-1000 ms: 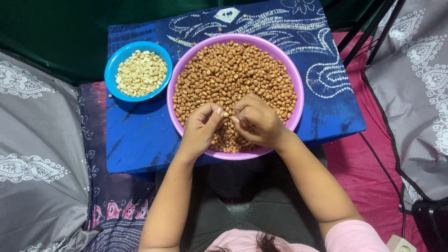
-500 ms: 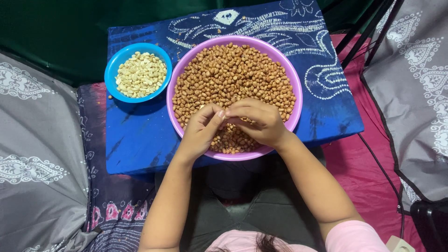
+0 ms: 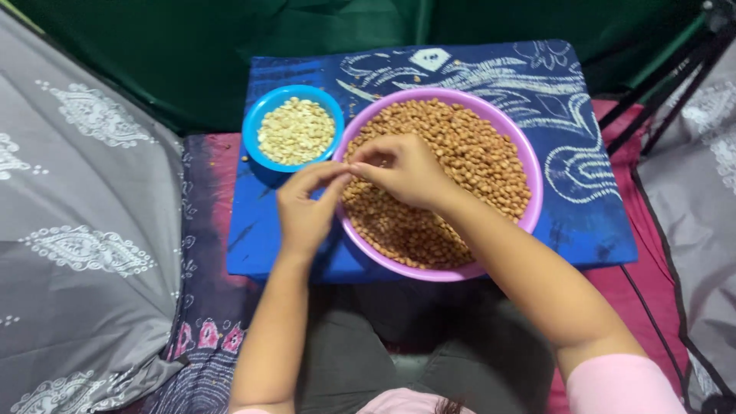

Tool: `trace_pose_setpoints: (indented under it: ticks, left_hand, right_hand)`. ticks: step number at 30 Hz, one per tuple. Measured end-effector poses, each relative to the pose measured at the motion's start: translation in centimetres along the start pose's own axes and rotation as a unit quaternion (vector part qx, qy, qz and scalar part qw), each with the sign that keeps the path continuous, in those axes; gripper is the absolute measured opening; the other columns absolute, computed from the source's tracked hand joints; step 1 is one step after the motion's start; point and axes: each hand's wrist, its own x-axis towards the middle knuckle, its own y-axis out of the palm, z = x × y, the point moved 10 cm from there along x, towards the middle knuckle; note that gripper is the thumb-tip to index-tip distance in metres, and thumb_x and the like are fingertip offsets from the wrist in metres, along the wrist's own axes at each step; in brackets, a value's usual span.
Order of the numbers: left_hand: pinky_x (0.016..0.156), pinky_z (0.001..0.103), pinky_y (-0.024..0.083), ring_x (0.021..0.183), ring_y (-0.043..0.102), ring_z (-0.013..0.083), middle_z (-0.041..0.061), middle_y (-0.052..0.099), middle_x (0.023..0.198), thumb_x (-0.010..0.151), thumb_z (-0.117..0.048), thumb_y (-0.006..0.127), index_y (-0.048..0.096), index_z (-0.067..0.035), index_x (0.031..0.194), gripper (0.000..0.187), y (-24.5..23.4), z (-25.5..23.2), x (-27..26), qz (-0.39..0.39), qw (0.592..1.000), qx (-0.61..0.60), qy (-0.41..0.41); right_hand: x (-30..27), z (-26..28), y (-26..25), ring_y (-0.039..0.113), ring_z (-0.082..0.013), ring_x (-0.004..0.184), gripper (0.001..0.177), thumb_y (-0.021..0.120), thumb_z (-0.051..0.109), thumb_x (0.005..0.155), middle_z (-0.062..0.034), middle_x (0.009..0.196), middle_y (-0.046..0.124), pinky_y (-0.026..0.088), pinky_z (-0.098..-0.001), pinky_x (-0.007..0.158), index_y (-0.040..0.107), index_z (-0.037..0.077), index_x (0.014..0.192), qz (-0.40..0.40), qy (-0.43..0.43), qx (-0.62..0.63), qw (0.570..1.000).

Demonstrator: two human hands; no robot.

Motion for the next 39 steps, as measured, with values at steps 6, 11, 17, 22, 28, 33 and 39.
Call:
trace_pose_setpoints:
  ticks: [6,11,17,22,28,33,39]
  left_hand:
    - [0.078,0.033,0.058,0.082,0.076,0.0181,0.001,0.078,0.084,0.084,-0.007,0.083,0.082,-0.02,0.097,0.018,-5.7,7.7,4.1,0.025,0.991,0.107,-0.079]
    - [0.074,0.033,0.058,0.077,0.075,0.0192,0.0,0.076,0.076,0.082,-0.017,0.082,0.081,-0.024,0.094,0.015,-6.7,10.5,5.1,0.077,0.97,0.203,-0.112]
    - [0.075,0.035,0.059,0.077,0.074,0.0221,0.001,0.074,0.078,0.081,-0.012,0.084,0.08,-0.021,0.091,0.014,-7.1,10.5,4.7,0.064,0.975,0.209,-0.026]
    - [0.076,0.033,0.06,0.078,0.074,0.0226,0.004,0.074,0.082,0.082,-0.006,0.086,0.078,-0.013,0.088,0.012,-7.9,6.1,3.3,0.026,0.992,0.123,0.029]
    - [0.078,0.032,0.057,0.077,0.073,0.0226,0.002,0.075,0.077,0.082,-0.002,0.087,0.067,-0.011,0.07,0.025,-1.6,0.0,0.8,0.104,0.992,0.032,0.063]
    - [0.081,0.046,0.057,0.091,0.072,0.0381,0.015,0.074,0.091,0.089,-0.007,0.076,0.067,-0.004,0.083,0.01,7.3,-3.4,-3.1,0.296,0.948,0.058,0.098]
    - [0.09,0.047,0.057,0.104,0.07,0.0381,0.014,0.069,0.107,0.088,-0.013,0.076,0.073,-0.005,0.104,0.018,10.6,-3.3,-5.2,0.356,0.913,0.176,0.093]
  right_hand:
    - [9.2,-5.6,7.9,0.076,-0.0241,0.08,0.008,0.078,0.021,0.083,-0.0003,0.075,0.077,0.058,-0.0359,0.076,0.081,0.018,0.089,0.087,0.084,-0.148,0.982]
    - [10.5,-8.5,10.9,0.077,-0.0262,0.086,0.01,0.078,0.028,0.083,0.0025,0.075,0.077,0.059,-0.039,0.078,0.082,0.023,0.091,0.105,0.127,-0.217,0.962]
    - [9.6,-7.2,9.6,0.077,-0.0318,0.088,0.01,0.078,0.024,0.083,-0.0022,0.077,0.078,0.06,-0.042,0.08,0.083,0.021,0.091,0.095,0.096,-0.235,0.963]
    - [6.1,-4.7,2.8,0.076,-0.0311,0.091,0.016,0.08,0.019,0.08,-0.0092,0.087,0.078,0.059,-0.0414,0.084,0.081,0.016,0.096,0.044,0.054,-0.18,0.981]
    - [-2.3,-2.6,-8.1,0.075,-0.0265,0.086,0.018,0.08,0.017,0.083,-0.0074,0.083,0.077,0.057,-0.0368,0.081,0.083,0.017,0.102,-0.017,0.067,-0.225,0.972]
    - [-9.1,-5.2,-10.2,0.077,-0.0285,0.089,0.017,0.084,0.02,0.081,-0.0066,0.086,0.08,0.058,-0.0387,0.078,0.084,0.019,0.098,0.022,0.14,-0.211,0.967]
    - [-12.4,-4.1,-12.8,0.076,-0.0297,0.088,0.016,0.083,0.014,0.082,-0.0077,0.087,0.079,0.059,-0.0393,0.08,0.081,0.015,0.098,0.024,0.117,-0.268,0.956]
